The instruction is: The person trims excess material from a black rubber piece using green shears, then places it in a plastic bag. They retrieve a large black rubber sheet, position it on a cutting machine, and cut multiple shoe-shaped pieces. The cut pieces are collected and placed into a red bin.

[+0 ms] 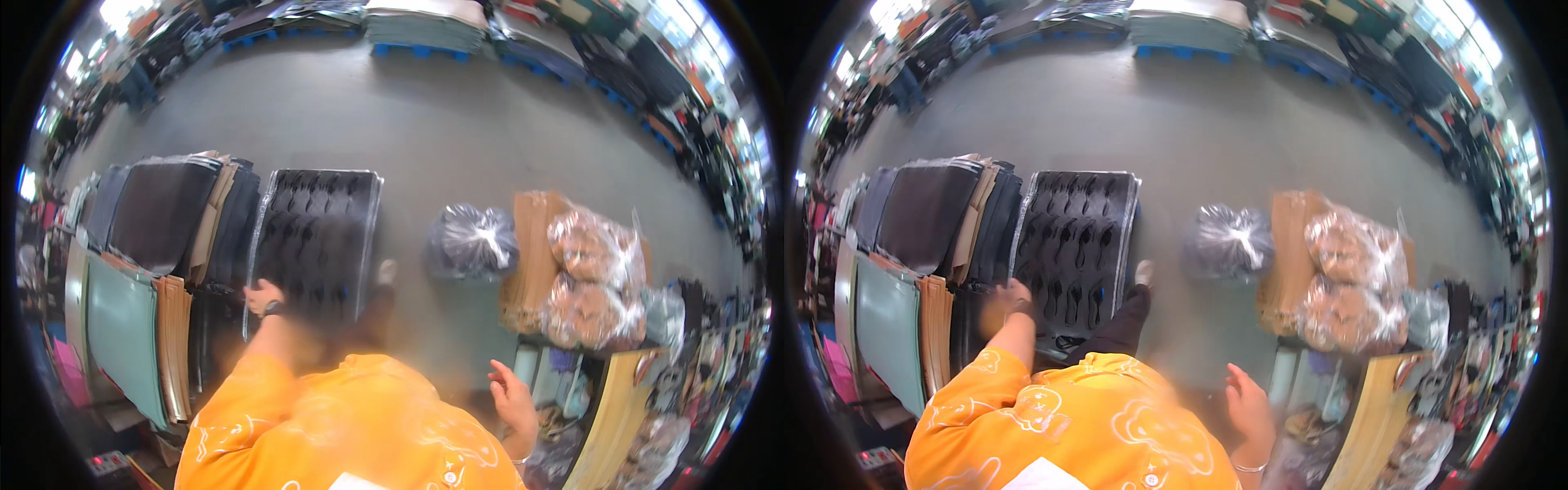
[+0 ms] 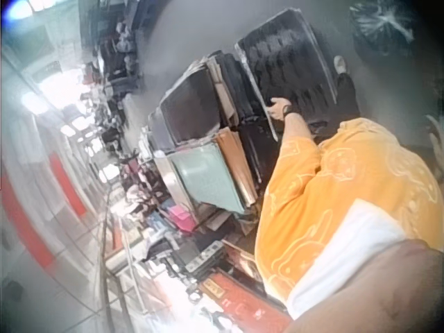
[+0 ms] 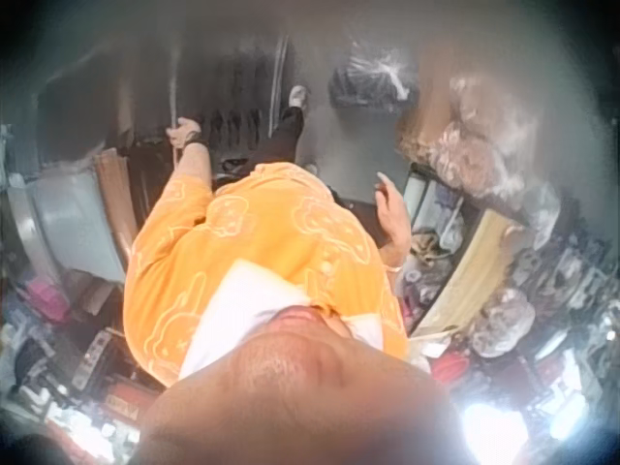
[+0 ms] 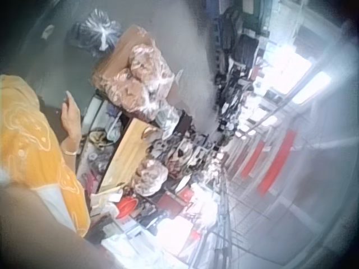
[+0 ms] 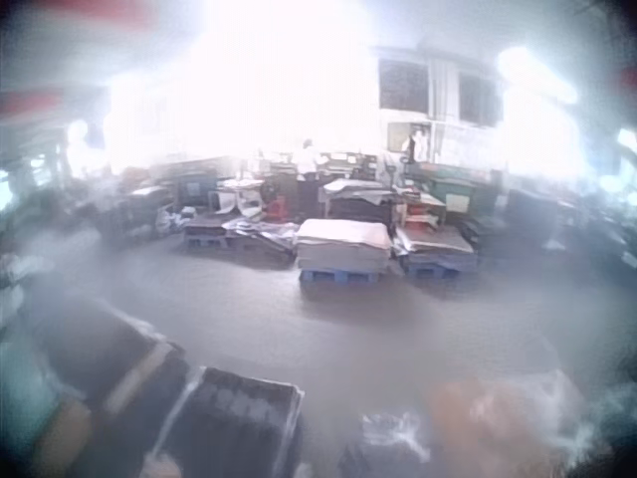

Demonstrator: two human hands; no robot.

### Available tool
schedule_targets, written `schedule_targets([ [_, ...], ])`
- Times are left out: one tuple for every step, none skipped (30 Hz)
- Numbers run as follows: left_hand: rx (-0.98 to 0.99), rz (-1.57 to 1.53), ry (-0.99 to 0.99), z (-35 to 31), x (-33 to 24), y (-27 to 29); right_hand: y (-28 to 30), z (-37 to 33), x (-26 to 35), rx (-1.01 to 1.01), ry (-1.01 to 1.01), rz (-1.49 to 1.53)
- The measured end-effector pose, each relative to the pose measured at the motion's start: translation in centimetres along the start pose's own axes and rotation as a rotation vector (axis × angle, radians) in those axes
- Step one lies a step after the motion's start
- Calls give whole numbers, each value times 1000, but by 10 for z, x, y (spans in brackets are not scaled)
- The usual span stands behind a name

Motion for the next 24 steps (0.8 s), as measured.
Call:
schedule_targets([
  [-2,9,-20,-15,-12,-22,3,27,13,17,7,-47],
  [27,-121,118,-26,-13,-47,5,56,33,29,60,-77],
  [155,-100,213,-31,-12,-76,2,87,55,67,108,-114],
  [203,-64,310,-34,-12,-96,-4,119,81,109,156,-152],
  [227,-110,483,-27,-5,-108,-9,149,105,151,153,-203],
  [282,-101,678,-22,1,-118,-14,177,143,197,274,-242],
  [292,-160,743,-4,-5,-123,-23,204,178,240,345,-283],
  [243,-231,746,26,-17,-120,-31,233,212,274,391,-323],
  [146,-379,725,58,-29,-115,-38,259,250,320,478,-271],
  [46,-376,662,93,-40,-103,-40,284,288,308,588,-315],
  [31,-409,620,123,-47,-99,-42,309,321,293,658,-354],
  [-21,-565,604,152,-50,-96,-45,330,349,281,727,-381],
  [-60,-558,650,171,-40,-91,-49,352,373,280,779,-409],
  [-115,-576,663,187,-29,-87,-56,374,385,344,736,-376],
  [-182,-582,713,192,-11,-84,-64,397,396,407,703,-342],
  [-196,-535,780,194,10,-85,-74,420,407,477,707,-298],
  [-238,-564,851,188,32,-89,-84,445,413,534,677,-310],
  [-255,-493,923,174,54,-92,-94,471,418,563,672,-380],
  [-282,-524,979,156,73,-100,-105,498,424,594,703,-429],
  [-304,-625,985,135,88,-110,-112,529,425,606,677,-524],
  [-386,-618,1088,101,102,-120,-116,558,431,649,676,-538],
  [-438,-566,1183,67,111,-129,-119,589,442,674,706,-525],
  [-586,-519,1283,25,111,-142,-118,623,450,684,692,-542],
  [-545,-398,1437,-11,107,-161,-117,656,459,689,673,-559],
])
Point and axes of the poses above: each hand's wrist, its own z-axis towards the middle knuckle, its own y-axis out of the back of the hand, x = y × z, the point moved 9 cm from there along z, towards the middle knuckle, and after that the axes turned 4 degrees about y, right-handed, at the moved point
